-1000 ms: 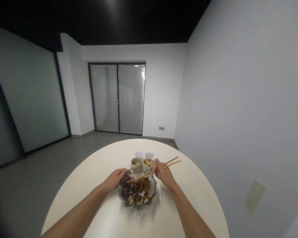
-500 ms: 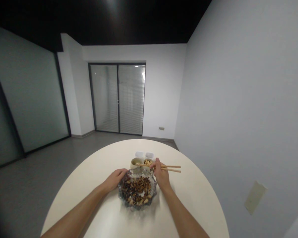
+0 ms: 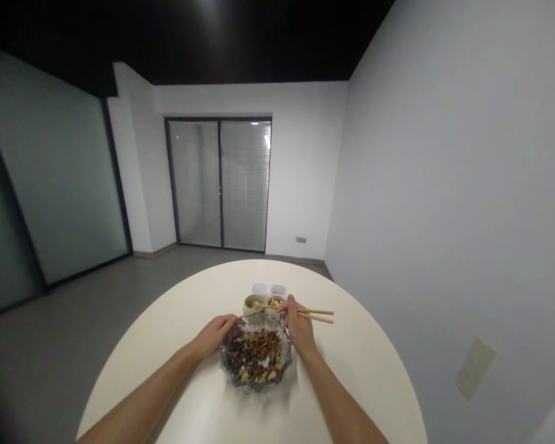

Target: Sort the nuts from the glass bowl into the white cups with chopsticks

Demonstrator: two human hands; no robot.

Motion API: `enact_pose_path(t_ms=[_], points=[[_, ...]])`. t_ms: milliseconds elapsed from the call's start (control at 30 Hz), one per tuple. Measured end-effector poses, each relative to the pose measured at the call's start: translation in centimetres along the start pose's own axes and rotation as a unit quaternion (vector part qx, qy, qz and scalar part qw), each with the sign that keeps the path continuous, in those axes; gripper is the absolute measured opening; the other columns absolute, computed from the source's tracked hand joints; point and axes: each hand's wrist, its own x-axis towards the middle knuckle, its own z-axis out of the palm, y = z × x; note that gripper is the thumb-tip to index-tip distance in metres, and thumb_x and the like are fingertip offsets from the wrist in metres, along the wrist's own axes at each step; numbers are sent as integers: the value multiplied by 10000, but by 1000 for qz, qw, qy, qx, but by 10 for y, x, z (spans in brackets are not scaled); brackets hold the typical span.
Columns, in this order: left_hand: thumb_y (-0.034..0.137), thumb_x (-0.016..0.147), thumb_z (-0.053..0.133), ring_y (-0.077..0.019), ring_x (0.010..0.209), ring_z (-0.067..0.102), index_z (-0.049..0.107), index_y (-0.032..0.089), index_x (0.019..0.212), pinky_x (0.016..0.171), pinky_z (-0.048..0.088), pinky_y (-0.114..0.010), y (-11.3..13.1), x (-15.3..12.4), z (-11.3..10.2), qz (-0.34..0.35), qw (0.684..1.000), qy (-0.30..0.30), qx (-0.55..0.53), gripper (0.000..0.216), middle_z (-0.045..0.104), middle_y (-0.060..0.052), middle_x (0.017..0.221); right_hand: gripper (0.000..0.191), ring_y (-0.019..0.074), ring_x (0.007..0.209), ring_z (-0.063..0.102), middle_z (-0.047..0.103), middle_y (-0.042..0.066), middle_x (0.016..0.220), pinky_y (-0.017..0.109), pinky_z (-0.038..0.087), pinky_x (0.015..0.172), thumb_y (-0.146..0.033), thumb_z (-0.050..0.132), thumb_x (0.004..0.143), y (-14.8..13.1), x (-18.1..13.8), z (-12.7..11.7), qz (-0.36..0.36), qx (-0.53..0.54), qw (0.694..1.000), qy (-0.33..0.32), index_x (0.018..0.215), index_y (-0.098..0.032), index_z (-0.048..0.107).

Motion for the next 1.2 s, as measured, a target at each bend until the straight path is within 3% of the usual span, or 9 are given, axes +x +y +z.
enact_pose_path(t_ms=[500,633,800,967,1200], points=[[556,956,352,-228,934,640,718,185,900,857,460,-285,-1,0,1,-3,1000,5,-9,523,756,-51,964,712,145,412,424,445,-21,419,266,351,447,-816,408,843,4,0,-1,-4,-5,999,-34,642,-198,696],[561,956,348,-229,934,638,716,184,891,856,459,-284,-1,0,1,-2,1000,7,-5,530,757,-52,964,737,129,394,372,385,-35,393,261,310,425,-824,406,841,1,3,-6,-13,16,999,-41,613,-189,703],[557,959,345,-232,932,638,722,184,906,863,455,-294,-3,1,1,0,1000,7,-2,533,757,-56,975,782,100,383,297,298,-46,365,249,204,413,-827,411,841,-4,5,-18,9,68,987,-143,468,-176,634],[564,955,340,-228,904,631,718,177,870,821,459,-289,-3,1,1,3,1000,5,1,547,752,-59,944,793,85,380,264,294,-48,372,243,161,413,-821,410,852,-8,1,-22,15,64,966,-250,457,-171,636],[571,945,346,-230,903,629,720,180,883,851,464,-297,0,0,0,-2,1000,7,-9,544,750,-54,938,787,86,376,263,288,-52,370,240,168,405,-810,392,870,-12,-5,-17,15,39,948,-317,492,-177,668]])
